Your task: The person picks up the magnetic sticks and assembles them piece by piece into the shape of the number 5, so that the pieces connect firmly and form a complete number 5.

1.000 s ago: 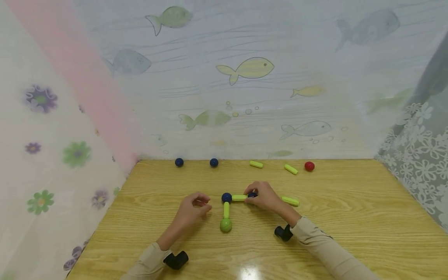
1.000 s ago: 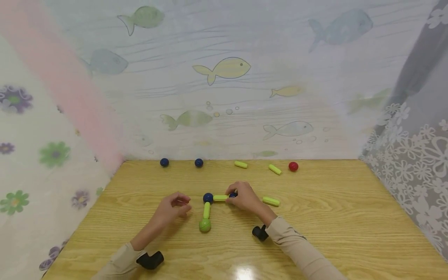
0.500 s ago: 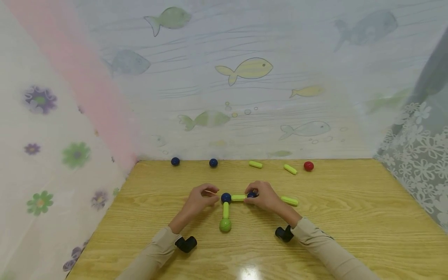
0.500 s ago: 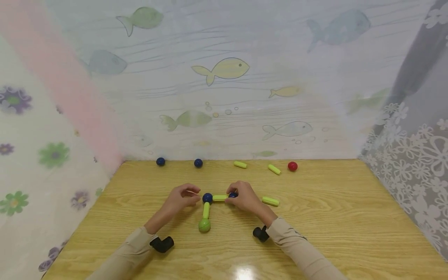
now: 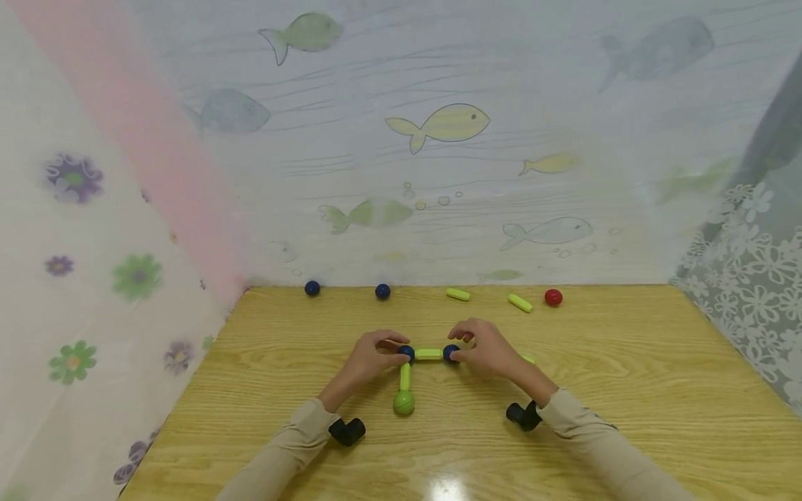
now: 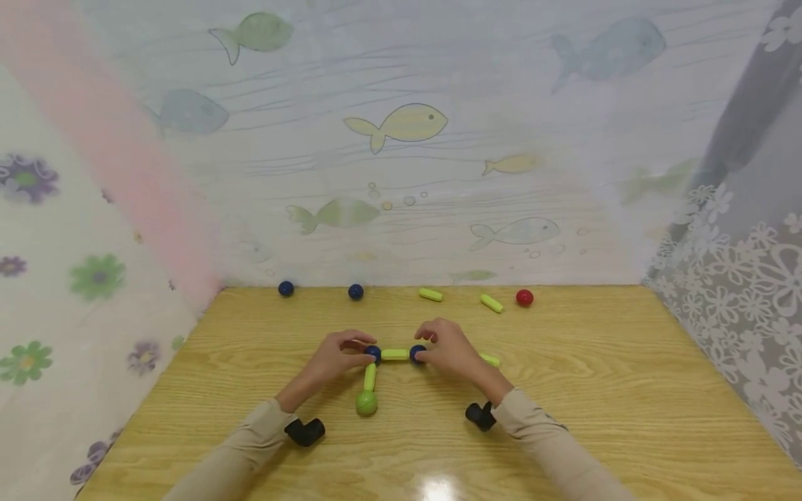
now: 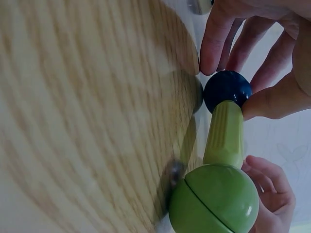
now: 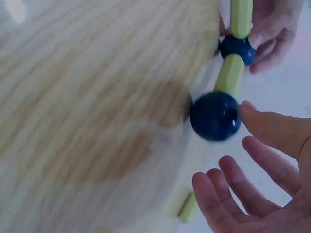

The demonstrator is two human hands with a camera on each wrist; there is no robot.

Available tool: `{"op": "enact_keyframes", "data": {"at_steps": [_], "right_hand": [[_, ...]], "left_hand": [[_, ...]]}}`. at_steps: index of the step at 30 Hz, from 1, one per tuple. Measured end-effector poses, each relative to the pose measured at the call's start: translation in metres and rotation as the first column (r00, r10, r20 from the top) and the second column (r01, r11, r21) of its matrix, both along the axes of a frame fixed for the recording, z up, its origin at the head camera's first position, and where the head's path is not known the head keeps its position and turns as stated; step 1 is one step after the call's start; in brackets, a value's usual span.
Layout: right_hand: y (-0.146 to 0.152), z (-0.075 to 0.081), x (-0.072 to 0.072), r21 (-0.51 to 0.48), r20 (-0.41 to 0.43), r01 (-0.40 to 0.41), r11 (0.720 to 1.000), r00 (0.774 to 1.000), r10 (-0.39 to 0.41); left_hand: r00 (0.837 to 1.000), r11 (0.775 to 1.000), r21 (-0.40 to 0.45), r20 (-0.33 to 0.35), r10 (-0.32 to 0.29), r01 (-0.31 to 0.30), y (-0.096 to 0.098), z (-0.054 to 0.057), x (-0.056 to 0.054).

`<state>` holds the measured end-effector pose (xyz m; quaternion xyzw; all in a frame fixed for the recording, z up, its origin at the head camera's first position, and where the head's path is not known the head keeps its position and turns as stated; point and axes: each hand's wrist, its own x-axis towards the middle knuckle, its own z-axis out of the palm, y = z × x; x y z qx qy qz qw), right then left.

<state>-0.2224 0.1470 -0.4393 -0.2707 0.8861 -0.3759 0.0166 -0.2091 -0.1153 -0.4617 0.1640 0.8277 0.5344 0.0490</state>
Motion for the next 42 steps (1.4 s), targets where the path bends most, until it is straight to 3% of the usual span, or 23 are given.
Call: {"op": "enact_keyframes", "data": {"at_steps": [8,10,13,15,17,22,34,42], "right_hand": [[0.032,0.008,0.004,0.025,-0.039,0.031,0.999,0.999,-0.030],[0.042,0.009,0.006,0.039,-0.055,0.043,0.998,0.998,-0.040],[0.057,0.010,0.010,0.060,-0.074,0.063,0.996,0.996,-0.058],[0.066,0.011,0.014,0.070,-0.076,0.080,0.994,0.994,-0.075],[0.073,0.011,0.018,0.085,-0.077,0.096,0.992,0.993,-0.089],[0.088,0.004,0.024,0.120,-0.067,0.108,0.987,0.993,-0.100],[0.096,-0.007,0.033,0.078,-0.052,0.120,0.990,0.992,-0.117],[0.094,-0.008,0.036,0.055,-0.038,0.055,0.997,0.998,-0.053]], "left_hand": [[1.000,1.000,-0.006,0.008,-0.007,0.007,0.000,-0.001,0.000],[1.000,1.000,0.004,0.013,-0.008,0.008,0.001,0.008,0.005],[1.000,1.000,0.013,0.020,-0.005,0.005,0.001,0.008,0.005],[1.000,1.000,0.013,0.027,-0.004,0.004,0.001,0.007,0.005],[1.000,1.000,0.014,0.021,-0.003,0.003,-0.001,-0.003,-0.001],[1.000,1.000,0.028,0.017,-0.010,0.010,-0.002,-0.004,-0.002],[0.999,0.998,0.056,0.045,-0.008,0.005,-0.003,-0.007,-0.003],[0.999,0.998,0.057,0.039,-0.003,0.001,-0.003,-0.009,-0.004]]}}
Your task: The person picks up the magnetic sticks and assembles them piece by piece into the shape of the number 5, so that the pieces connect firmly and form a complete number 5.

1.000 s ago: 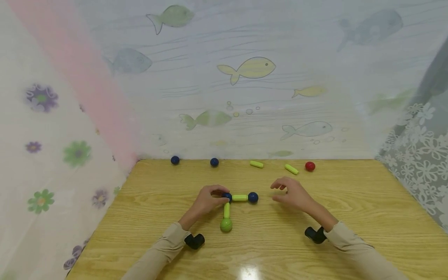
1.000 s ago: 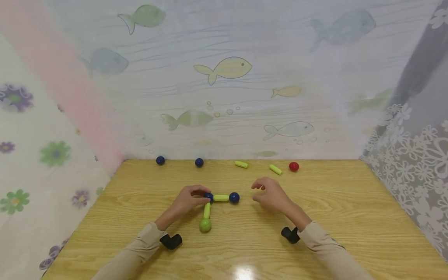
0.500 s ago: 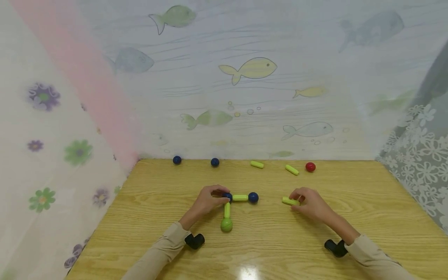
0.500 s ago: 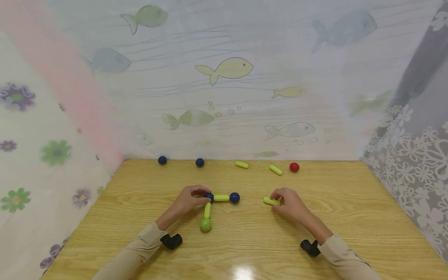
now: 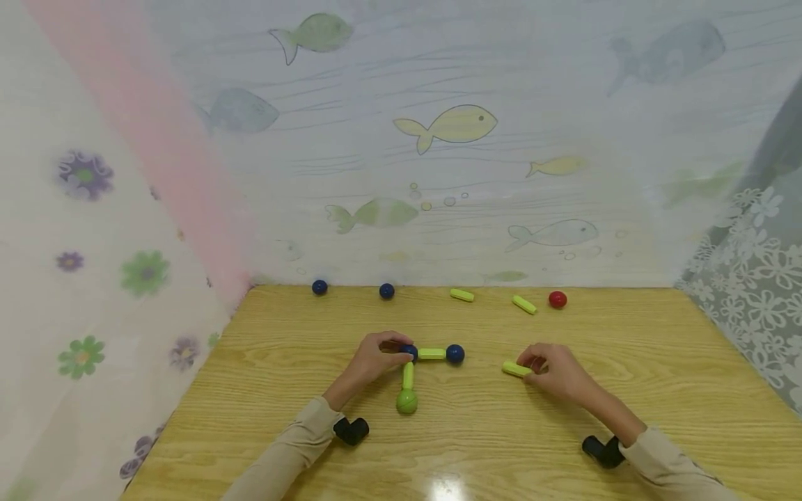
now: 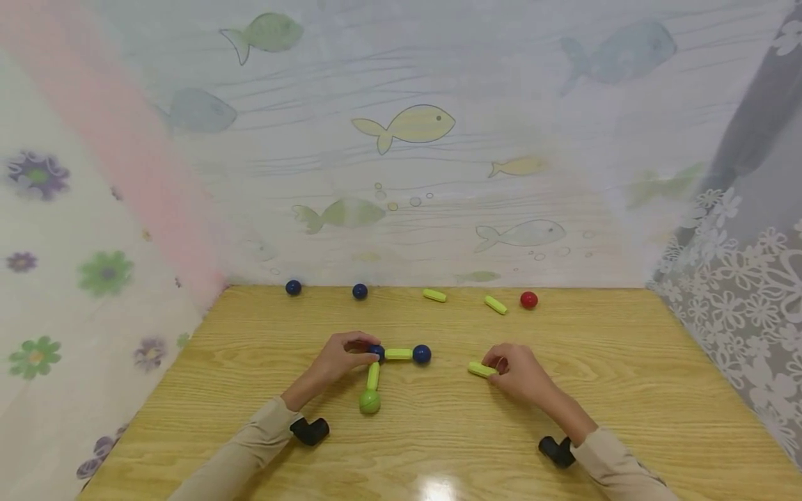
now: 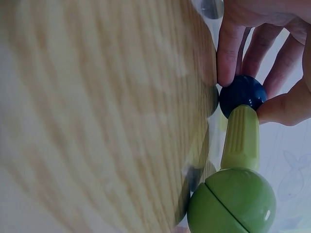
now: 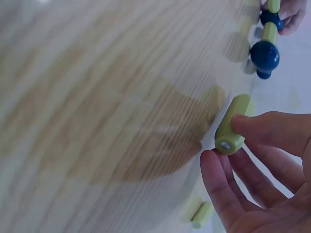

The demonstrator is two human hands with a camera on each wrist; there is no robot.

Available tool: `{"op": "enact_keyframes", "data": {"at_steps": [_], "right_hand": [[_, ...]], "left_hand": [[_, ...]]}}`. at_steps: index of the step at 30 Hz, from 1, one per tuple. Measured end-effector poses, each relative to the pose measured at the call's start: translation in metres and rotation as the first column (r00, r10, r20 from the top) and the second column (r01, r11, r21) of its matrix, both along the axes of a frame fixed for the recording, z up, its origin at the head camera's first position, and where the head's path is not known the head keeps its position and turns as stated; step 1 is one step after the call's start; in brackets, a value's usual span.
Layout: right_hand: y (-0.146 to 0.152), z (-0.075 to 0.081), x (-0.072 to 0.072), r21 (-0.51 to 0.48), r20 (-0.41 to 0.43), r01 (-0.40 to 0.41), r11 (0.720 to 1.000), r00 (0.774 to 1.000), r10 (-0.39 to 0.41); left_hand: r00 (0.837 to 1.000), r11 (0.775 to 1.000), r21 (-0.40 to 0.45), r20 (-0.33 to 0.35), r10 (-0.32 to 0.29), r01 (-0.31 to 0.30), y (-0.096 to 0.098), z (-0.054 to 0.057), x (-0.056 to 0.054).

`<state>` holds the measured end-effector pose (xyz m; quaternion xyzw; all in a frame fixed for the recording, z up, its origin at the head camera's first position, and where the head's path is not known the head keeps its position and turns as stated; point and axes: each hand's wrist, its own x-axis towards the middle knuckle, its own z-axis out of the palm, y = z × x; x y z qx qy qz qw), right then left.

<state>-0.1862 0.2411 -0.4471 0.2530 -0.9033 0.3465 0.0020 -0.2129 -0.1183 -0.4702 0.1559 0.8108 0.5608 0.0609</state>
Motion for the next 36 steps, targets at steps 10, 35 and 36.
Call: {"op": "enact_keyframes", "data": {"at_steps": [10,35,36], "right_hand": [[-0.020,0.000,0.010,-0.041,0.030,-0.110,0.993,0.993,0.111],[-0.091,0.003,0.021,-0.115,0.091,-0.282,0.952,0.952,0.293],[-0.094,0.002,0.021,-0.113,0.089,-0.286,0.952,0.951,0.296]], "left_hand": [[1.000,1.000,0.021,0.011,-0.008,0.008,0.000,-0.001,0.000],[0.998,0.997,0.070,0.039,-0.045,0.042,0.002,0.030,0.018],[0.998,0.997,0.069,0.039,-0.039,0.037,0.002,0.030,0.018]]}}
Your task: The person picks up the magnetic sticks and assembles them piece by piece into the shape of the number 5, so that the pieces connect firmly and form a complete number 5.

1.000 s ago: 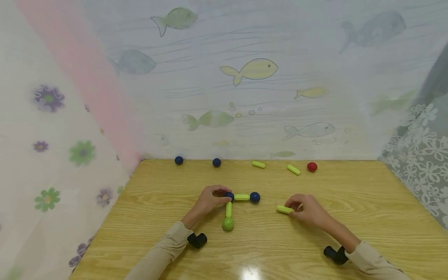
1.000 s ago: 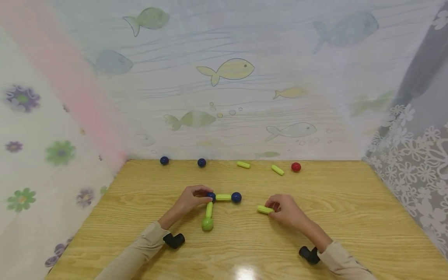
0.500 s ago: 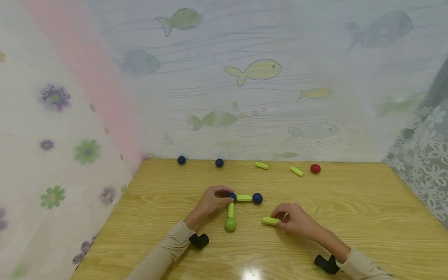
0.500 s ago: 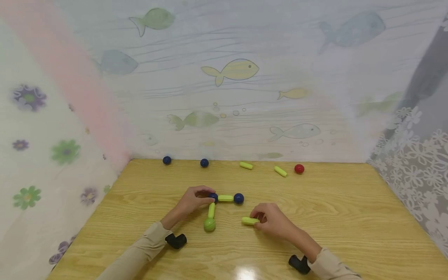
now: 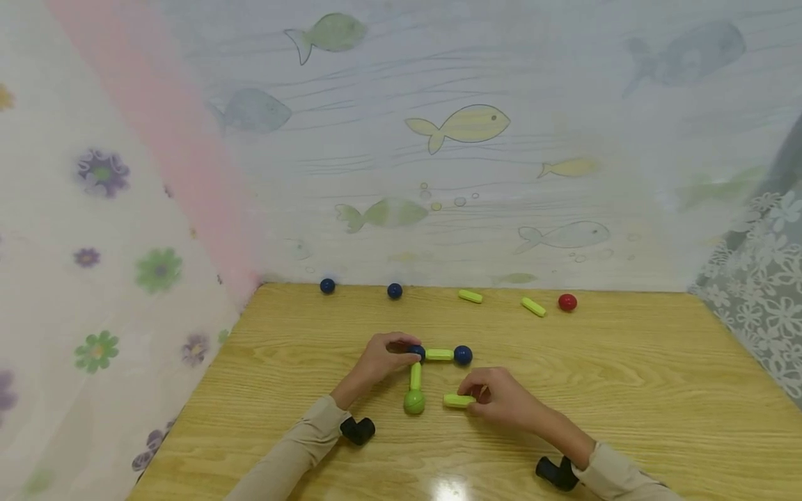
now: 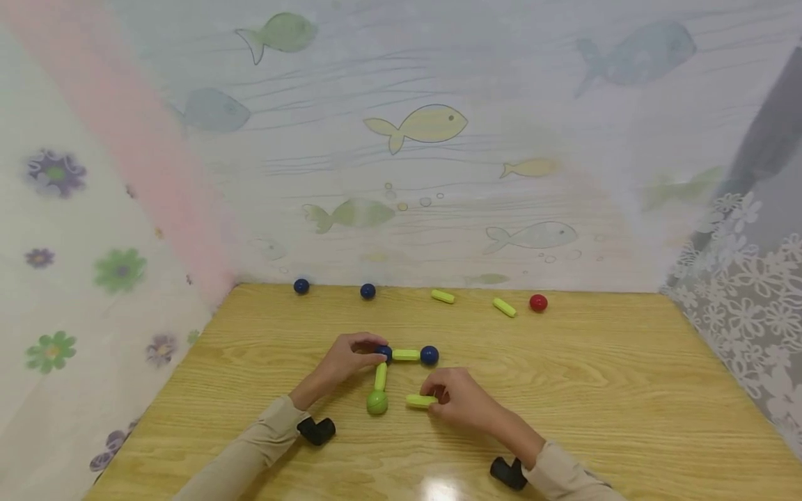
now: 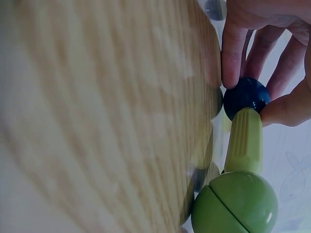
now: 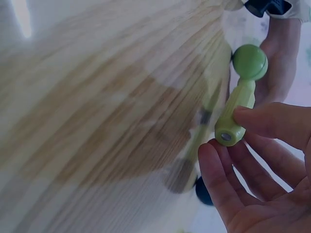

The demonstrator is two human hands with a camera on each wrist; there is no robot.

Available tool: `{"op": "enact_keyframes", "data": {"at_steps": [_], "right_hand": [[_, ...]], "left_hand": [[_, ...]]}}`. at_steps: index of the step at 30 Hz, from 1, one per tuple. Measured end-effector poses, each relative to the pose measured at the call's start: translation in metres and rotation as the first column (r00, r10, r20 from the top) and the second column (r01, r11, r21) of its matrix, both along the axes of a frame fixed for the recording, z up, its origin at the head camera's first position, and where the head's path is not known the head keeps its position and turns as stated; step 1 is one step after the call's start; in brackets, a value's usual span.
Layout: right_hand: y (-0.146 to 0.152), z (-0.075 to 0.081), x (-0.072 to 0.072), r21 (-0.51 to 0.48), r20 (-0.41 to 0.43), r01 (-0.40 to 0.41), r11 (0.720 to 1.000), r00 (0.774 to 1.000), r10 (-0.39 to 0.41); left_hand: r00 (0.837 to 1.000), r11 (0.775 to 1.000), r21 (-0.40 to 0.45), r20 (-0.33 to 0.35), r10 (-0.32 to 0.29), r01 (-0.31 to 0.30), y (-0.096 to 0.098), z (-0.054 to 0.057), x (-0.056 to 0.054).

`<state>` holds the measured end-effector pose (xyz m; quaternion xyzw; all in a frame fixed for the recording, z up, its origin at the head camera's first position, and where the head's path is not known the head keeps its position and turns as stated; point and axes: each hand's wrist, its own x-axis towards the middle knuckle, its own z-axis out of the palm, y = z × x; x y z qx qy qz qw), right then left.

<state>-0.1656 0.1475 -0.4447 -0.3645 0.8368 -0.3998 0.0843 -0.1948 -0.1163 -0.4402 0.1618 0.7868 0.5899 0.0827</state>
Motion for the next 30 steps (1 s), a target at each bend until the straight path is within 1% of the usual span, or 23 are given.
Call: {"op": "enact_keyframes", "data": {"at_steps": [7,14,21,25,28,30], "right_hand": [[-0.015,-0.005,-0.002,-0.010,-0.010,-0.026,1.000,1.000,0.026],[-0.027,-0.008,-0.004,-0.003,-0.010,-0.033,0.999,0.999,0.033],[-0.028,-0.008,-0.003,-0.006,-0.003,-0.021,1.000,1.000,0.021],[-0.027,-0.009,-0.003,-0.009,-0.011,-0.024,1.000,1.000,0.024],[-0.026,-0.009,-0.003,-0.010,-0.015,-0.021,1.000,1.000,0.021],[-0.026,-0.008,-0.003,-0.005,-0.010,-0.014,1.000,1.000,0.014]], "left_hand": [[1.000,1.000,-0.021,-0.008,0.011,-0.012,0.003,-0.002,-0.002],[1.000,0.999,-0.027,0.000,0.024,-0.024,0.002,0.000,-0.001],[1.000,0.999,-0.026,-0.014,0.023,-0.024,0.001,-0.002,-0.001],[1.000,0.999,-0.032,-0.010,0.021,-0.021,0.001,-0.002,-0.002],[1.000,0.999,-0.037,-0.010,0.022,-0.022,0.001,-0.005,-0.004],[1.000,0.999,-0.039,-0.012,0.027,-0.027,0.001,-0.012,-0.008]]}}
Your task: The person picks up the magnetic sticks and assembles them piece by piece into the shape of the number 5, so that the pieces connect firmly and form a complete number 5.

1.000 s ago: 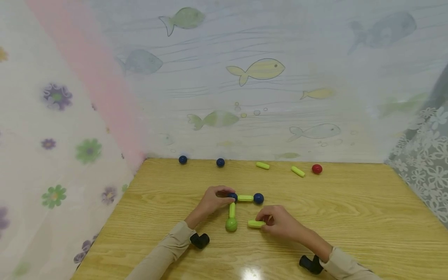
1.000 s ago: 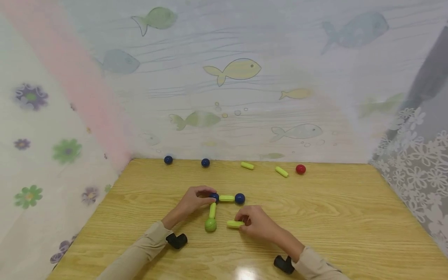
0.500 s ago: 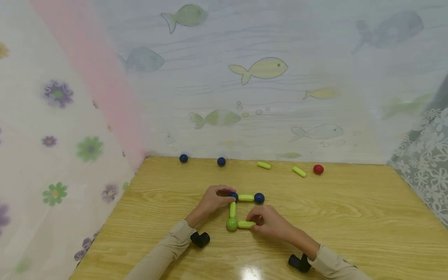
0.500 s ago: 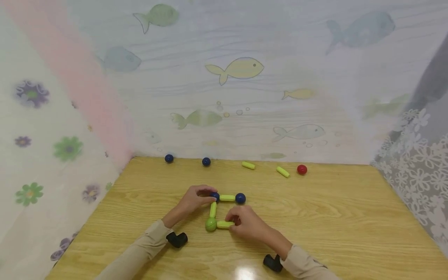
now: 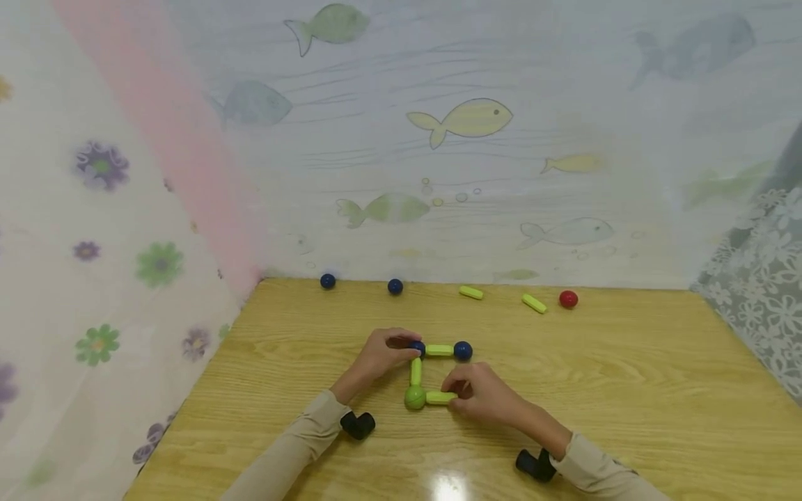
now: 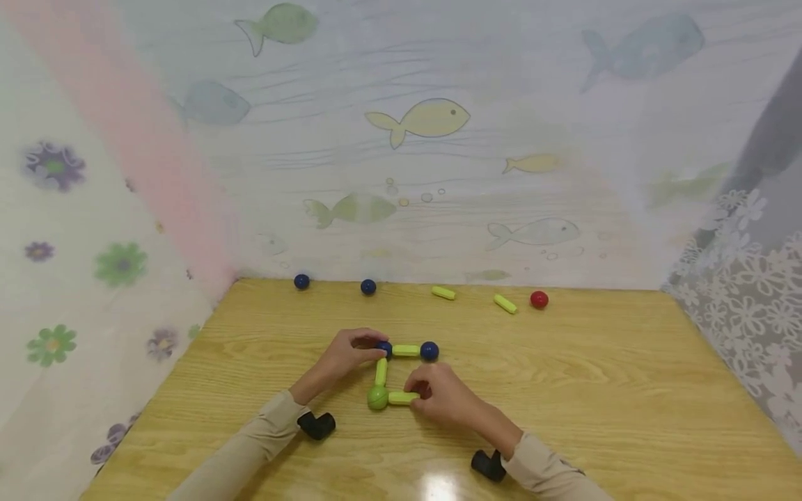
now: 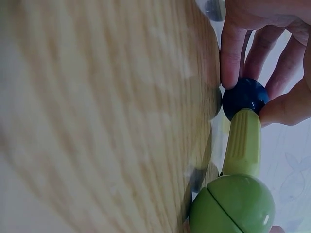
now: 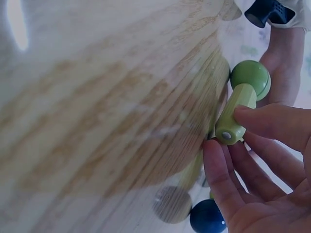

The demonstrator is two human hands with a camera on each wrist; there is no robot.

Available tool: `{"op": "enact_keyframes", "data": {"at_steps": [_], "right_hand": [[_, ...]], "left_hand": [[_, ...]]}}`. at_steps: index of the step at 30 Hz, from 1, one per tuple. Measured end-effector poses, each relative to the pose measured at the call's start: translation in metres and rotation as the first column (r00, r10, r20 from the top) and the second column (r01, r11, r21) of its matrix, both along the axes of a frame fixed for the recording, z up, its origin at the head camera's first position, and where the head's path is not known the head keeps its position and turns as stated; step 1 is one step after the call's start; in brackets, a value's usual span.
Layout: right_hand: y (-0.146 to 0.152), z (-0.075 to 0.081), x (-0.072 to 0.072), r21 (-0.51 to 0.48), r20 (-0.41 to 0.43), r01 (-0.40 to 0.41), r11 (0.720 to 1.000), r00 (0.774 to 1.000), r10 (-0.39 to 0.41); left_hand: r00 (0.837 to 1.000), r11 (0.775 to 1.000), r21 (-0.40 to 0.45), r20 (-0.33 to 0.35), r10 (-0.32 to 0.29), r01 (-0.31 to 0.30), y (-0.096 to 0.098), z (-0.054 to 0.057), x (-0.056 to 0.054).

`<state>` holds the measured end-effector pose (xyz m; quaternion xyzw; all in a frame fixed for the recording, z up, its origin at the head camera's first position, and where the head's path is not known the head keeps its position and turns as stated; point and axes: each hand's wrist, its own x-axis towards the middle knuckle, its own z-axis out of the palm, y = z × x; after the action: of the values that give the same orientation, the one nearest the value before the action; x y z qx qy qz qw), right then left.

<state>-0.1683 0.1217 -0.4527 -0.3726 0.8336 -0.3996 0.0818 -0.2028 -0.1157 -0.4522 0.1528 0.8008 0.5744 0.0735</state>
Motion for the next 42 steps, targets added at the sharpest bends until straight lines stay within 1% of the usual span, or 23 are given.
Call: {"op": "enact_keyframes", "data": {"at_steps": [5,6,12,17,19,22,26,29,30,31,33,36,37,42], "right_hand": [[0.000,0.001,-0.001,0.014,0.019,0.005,1.000,1.000,-0.005],[0.000,0.001,-0.001,0.015,0.021,0.000,1.000,1.000,-0.001],[0.004,0.004,-0.008,0.014,0.039,-0.033,0.999,0.999,0.033],[0.005,0.015,-0.020,-0.010,0.037,-0.035,0.999,0.999,0.035],[0.005,0.021,-0.028,-0.028,0.039,-0.030,0.999,0.999,0.031],[0.004,0.030,-0.044,-0.063,0.053,-0.022,0.998,0.998,0.025],[0.002,0.040,-0.067,-0.082,0.084,0.019,0.996,0.996,-0.012],[-0.003,0.046,-0.085,-0.090,0.098,0.047,0.995,0.995,-0.038],[-0.007,0.052,-0.088,-0.089,0.103,0.054,0.995,0.994,-0.045],[-0.011,0.054,-0.094,-0.081,0.107,0.068,0.994,0.992,-0.060],[-0.020,0.055,-0.105,-0.079,0.097,0.077,0.994,0.993,-0.070],[-0.033,0.053,-0.119,-0.070,0.092,0.096,0.993,0.992,-0.090],[-0.036,0.047,-0.127,-0.072,0.092,0.101,0.992,0.991,-0.095],[-0.056,0.041,-0.148,-0.115,0.111,0.109,0.987,0.989,-0.096]], "left_hand": [[1.000,1.000,0.002,-0.001,0.014,-0.014,-0.002,-0.020,-0.012],[1.000,1.000,0.002,0.002,0.017,-0.017,-0.003,-0.021,-0.012],[1.000,1.000,-0.002,0.006,0.022,-0.022,-0.004,-0.022,-0.012],[1.000,1.000,0.004,0.018,0.017,-0.017,-0.004,-0.021,-0.011],[1.000,1.000,0.012,0.024,0.016,-0.017,-0.005,-0.020,-0.011],[0.999,1.000,0.021,0.031,0.013,-0.014,-0.005,-0.016,-0.008],[1.000,1.000,0.022,0.017,-0.006,0.005,-0.003,-0.004,-0.002],[1.000,1.000,0.023,-0.021,-0.018,0.019,-0.002,-0.006,-0.003],[1.000,1.000,0.017,-0.021,-0.014,0.015,-0.002,-0.009,-0.005],[1.000,1.000,0.015,-0.023,-0.010,0.011,-0.002,-0.011,-0.007],[1.000,1.000,0.011,-0.020,0.003,-0.003,-0.003,-0.017,-0.009],[1.000,1.000,-0.004,0.005,0.020,-0.020,-0.003,-0.017,-0.009],[1.000,1.000,-0.001,0.004,0.021,-0.021,-0.003,-0.017,-0.009],[1.000,1.000,0.007,0.001,0.016,-0.016,-0.002,-0.019,-0.010]]}}
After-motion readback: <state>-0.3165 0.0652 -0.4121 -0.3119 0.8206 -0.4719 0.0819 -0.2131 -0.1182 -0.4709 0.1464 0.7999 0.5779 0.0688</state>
